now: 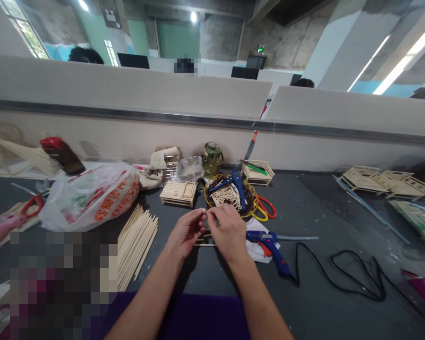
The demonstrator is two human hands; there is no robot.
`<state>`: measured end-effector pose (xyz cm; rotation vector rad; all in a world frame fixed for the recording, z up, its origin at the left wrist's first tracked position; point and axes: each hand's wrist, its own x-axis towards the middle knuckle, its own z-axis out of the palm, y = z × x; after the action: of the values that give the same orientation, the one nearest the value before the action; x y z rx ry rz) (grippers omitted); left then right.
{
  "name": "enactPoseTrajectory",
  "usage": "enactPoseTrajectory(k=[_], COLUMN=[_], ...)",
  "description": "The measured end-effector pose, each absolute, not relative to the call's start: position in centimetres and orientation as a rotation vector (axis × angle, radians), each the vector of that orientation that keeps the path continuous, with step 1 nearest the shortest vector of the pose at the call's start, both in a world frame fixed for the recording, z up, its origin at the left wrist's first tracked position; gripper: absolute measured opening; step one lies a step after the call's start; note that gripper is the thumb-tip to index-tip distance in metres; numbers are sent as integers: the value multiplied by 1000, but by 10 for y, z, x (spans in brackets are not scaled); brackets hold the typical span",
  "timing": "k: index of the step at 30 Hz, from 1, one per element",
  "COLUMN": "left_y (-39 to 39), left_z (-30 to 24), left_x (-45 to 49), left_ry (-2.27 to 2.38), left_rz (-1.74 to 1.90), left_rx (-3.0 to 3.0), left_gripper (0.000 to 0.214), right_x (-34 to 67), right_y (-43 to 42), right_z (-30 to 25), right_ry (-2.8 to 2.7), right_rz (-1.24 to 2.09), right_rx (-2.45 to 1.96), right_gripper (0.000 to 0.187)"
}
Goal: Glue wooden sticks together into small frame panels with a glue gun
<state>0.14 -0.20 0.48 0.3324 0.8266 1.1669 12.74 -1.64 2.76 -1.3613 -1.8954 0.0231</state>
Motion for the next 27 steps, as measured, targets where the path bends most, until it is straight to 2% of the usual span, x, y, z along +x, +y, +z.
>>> enactPoseTrajectory(k=[11,27], left_y=[-3,-5], left_z=[3,6], left_x=[4,6], left_ry=[843,854], left_rz=[1249,1239], left_rx=[454,501], left_gripper=[26,29], right_x=[128,132], right_y=[-19,-18], right_z=[25,22], right_ry=[-1892,-1614], right_rz=[13,477], right_rx=[-1322,-1272], right_gripper=[16,11])
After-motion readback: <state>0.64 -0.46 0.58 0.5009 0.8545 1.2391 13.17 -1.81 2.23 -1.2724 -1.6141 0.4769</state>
